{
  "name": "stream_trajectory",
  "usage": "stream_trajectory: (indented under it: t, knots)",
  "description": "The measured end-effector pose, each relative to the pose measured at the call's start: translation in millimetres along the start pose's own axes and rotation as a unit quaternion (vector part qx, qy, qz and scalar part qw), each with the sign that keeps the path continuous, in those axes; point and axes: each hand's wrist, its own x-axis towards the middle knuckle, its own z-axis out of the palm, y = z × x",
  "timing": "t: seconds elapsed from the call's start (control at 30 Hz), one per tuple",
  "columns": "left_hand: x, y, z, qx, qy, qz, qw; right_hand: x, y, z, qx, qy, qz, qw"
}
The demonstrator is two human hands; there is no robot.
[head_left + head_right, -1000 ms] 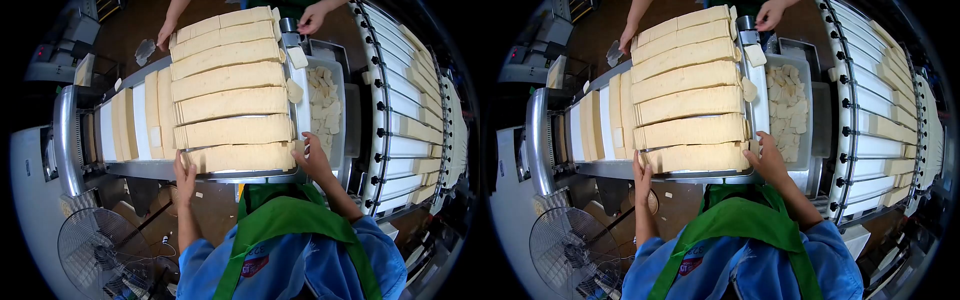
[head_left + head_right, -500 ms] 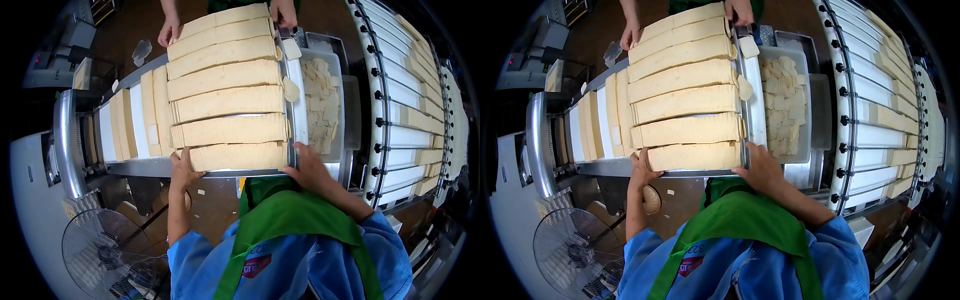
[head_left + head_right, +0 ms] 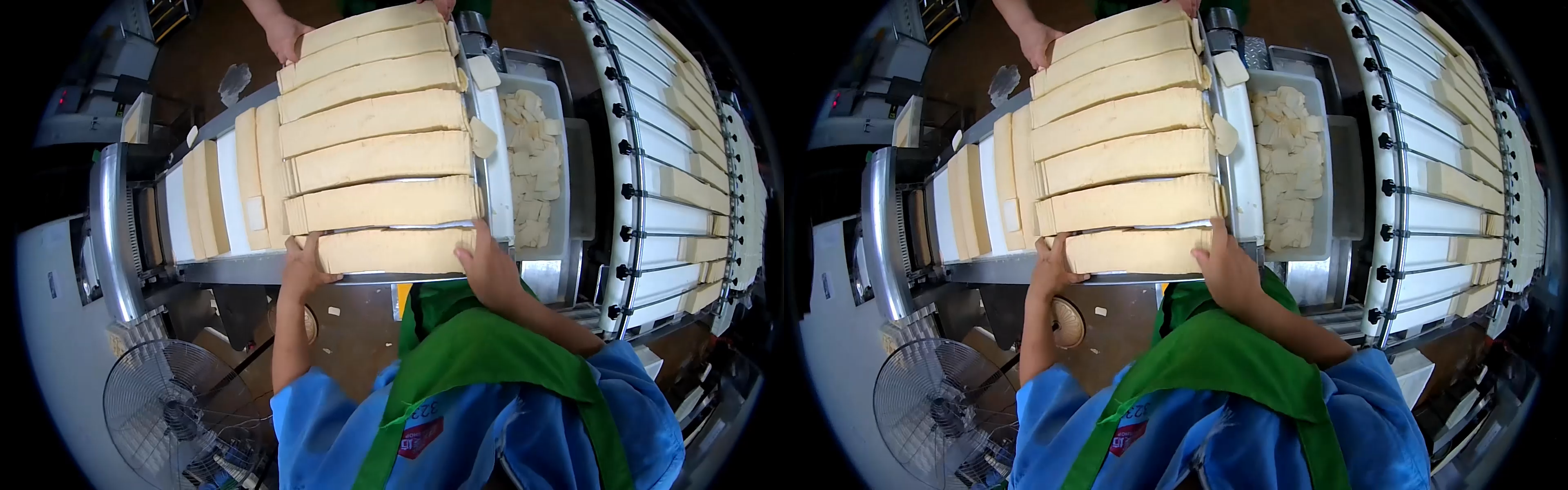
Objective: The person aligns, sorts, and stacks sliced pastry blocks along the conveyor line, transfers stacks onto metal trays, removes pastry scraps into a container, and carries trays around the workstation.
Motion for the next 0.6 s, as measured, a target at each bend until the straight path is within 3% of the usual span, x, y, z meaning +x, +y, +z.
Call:
stream_trajectory:
  t: [0.07,0.13,0.2,0.27,0.37,0.47,0.5,0.6]
  knots:
    - [-2.8,-2.2,6.0,0.038,0.039,0.028,0.998,-12.4,-8.4,0.6,-0.029,-0.076,-0.039,0.996]
    - [-7.1,5.2,9.4,0.034,0.048,0.022,0.998,-14.2,-24.0,5.4,-0.051,-0.103,0.004,0.993]
    - [-7.0,13.5,10.2,-0.018,0.065,-0.003,0.998,-6.2,-28.7,7.3,-0.175,-0.117,0.0,0.978]
    - [-12.0,3.4,23.3,-0.023,0.088,0.007,0.996,-11.3,-20.9,17.5,-0.161,-0.072,-0.014,0.984]
    - [-30.9,-9.7,43.6,-0.088,0.227,0.062,0.968,-18.4,-5.8,16.0,-0.093,-0.062,-0.058,0.992]
    - [-42.7,-1.4,55.3,-0.159,0.276,0.052,0.947,-18.5,-0.2,11.2,-0.08,0.014,-0.097,0.992]
    - [-40.6,-3.9,57.7,-0.14,0.286,0.063,0.946,-14.7,-4.6,7.4,-0.06,0.011,-0.063,0.996]
    - [-36.6,-7.3,63.6,-0.131,0.303,0.062,0.942,-11.2,-0.6,7.8,-0.039,0.019,-0.081,0.996]
